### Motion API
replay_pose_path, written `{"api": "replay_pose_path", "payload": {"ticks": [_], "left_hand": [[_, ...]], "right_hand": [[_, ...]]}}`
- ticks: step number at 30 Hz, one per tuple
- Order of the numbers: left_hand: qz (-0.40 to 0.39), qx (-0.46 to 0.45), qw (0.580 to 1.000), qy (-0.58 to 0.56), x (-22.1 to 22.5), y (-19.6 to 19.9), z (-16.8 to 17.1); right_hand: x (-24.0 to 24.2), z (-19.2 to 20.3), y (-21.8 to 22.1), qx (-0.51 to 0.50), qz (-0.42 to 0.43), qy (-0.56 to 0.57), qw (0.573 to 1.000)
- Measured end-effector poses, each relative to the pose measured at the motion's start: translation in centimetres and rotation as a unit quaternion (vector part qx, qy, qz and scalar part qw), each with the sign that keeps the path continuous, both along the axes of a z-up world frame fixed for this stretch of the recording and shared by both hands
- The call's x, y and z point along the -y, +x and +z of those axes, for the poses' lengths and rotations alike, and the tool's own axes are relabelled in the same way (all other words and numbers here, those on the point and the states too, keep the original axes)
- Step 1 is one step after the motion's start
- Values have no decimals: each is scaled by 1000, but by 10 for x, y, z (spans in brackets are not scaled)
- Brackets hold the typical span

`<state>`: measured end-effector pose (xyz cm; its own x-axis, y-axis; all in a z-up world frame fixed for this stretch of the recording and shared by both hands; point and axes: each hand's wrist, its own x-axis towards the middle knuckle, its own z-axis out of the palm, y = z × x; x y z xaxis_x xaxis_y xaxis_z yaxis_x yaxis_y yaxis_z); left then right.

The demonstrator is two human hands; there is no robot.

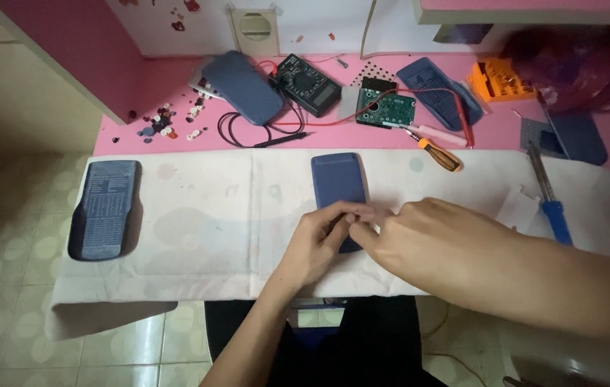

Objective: Screwing the back case of a calculator using a small precision screwdriver

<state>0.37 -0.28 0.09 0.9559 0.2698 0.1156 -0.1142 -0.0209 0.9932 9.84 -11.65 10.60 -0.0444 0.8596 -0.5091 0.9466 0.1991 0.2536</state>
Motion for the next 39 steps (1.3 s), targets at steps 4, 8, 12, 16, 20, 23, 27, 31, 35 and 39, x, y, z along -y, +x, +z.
{"api": "replay_pose_path", "payload": {"ticks": [4,8,12,16,20,23,27,31,35,39], "left_hand": [[-10,-1,999,-37,-1,-1,0],[10,-14,1000,-8,-1,-1,4],[-6,12,998,67,-1,-2,3],[-28,32,996,80,-1,-5,2],[-51,37,995,82,-2,-7,-1],[-44,81,983,157,2,-8,0],[-47,78,991,96,1,-6,-4],[-31,57,994,87,4,-5,-4],[-42,65,993,89,4,-5,-12],[-47,30,997,47,5,-7,-6]], "right_hand": [[1,2,-2,2,32,17,999],[-1,-1,5,-25,27,39,999],[-2,6,8,-4,61,20,998],[-4,5,8,-14,40,-6,999],[-13,12,9,-11,-54,-18,998],[-12,9,5,21,-76,-3,997],[-18,14,-1,7,-151,-4,989],[-18,10,-5,36,-181,-9,983],[-17,29,-22,-7,-247,-22,969],[4,46,-15,-101,-310,84,941]]}}
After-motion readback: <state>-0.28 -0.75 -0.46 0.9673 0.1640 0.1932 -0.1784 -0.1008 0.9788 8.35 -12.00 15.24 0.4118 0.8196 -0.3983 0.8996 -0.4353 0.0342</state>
